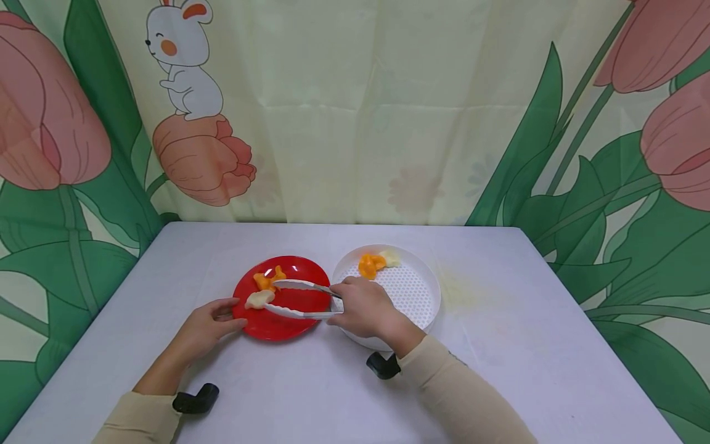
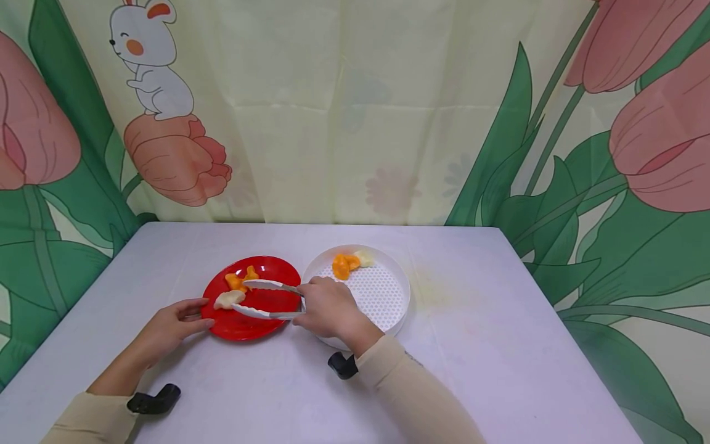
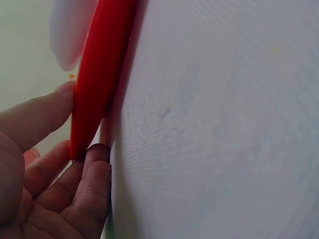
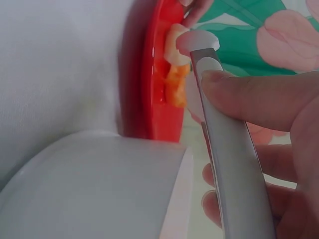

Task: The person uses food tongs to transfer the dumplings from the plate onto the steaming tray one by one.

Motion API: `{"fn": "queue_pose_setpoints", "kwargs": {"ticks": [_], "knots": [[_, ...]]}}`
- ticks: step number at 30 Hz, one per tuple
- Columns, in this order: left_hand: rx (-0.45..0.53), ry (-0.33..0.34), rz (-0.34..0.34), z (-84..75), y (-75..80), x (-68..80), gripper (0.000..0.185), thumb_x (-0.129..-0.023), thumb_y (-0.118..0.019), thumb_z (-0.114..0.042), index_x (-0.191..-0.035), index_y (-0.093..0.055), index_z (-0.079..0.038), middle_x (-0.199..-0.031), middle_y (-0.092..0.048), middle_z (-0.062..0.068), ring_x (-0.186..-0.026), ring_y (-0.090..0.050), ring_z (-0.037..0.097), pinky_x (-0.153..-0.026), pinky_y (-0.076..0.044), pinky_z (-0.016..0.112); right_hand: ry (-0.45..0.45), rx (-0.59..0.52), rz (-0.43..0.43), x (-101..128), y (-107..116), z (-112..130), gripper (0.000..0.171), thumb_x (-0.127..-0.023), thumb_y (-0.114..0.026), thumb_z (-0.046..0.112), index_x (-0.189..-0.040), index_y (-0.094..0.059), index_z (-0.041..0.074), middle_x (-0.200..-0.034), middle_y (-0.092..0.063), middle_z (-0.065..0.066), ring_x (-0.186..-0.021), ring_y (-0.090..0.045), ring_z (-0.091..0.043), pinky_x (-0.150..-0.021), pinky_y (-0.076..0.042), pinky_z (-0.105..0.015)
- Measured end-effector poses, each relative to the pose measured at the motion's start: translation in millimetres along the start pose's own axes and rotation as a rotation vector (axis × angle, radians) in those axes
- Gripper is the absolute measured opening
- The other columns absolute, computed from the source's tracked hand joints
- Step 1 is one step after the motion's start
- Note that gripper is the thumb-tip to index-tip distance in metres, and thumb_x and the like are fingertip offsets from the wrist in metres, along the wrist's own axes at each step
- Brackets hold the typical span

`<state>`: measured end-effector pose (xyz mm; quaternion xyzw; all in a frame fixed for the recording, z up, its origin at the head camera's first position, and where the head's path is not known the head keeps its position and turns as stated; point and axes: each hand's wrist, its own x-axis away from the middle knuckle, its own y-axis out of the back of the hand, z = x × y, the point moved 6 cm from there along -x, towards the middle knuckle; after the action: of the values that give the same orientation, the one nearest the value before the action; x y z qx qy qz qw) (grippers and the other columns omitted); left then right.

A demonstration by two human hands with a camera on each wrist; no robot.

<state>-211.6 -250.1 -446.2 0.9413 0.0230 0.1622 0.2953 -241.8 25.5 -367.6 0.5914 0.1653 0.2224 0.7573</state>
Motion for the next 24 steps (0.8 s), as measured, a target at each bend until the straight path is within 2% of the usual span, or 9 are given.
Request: {"fn": "queue_pose_setpoints", "kwargs": {"ticks": [11,19,24], "knots": [[-0.004,-0.016,0.004,-0.1,0.6,-0.6,0.082,-0.070,-0.074,-0.039,-0.135,-0.035,-0.008,-0.129,-0.039,0.022,-0.112,-0.041,0.040,-0.070,-0.052,0.036,0.017,0.000,0.033,-7,-6,13,0.057,-0.066,-0.077,0.038,-0.116,-0.060,0.015,-0.093,-0.056,0.003,-0.082,-0.047,-0.011,-0.058,-0.045,-0.021],[-0.012,-0.026,0.005,0.0,0.7,-1.6,0.081,-0.070,-0.073,-0.040,-0.134,-0.036,-0.008,-0.128,-0.041,0.022,-0.111,-0.042,0.039,-0.070,-0.052,0.035,0.016,-0.007,0.028,-7,-5,12,0.042,-0.070,-0.074,0.035,-0.106,-0.063,0.015,-0.079,-0.053,0.007,-0.071,-0.047,-0.010,-0.055,-0.043,-0.021],[-0.010,-0.026,0.004,0.6,0.6,-0.9,0.080,-0.071,-0.073,-0.039,-0.135,-0.035,-0.008,-0.129,-0.040,0.022,-0.112,-0.042,0.039,-0.070,-0.052,0.035,0.019,-0.026,0.015,-1,-1,8,0.041,-0.073,-0.072,0.035,-0.108,-0.063,0.016,-0.083,-0.056,0.006,-0.072,-0.048,-0.009,-0.057,-0.044,-0.022]]}}
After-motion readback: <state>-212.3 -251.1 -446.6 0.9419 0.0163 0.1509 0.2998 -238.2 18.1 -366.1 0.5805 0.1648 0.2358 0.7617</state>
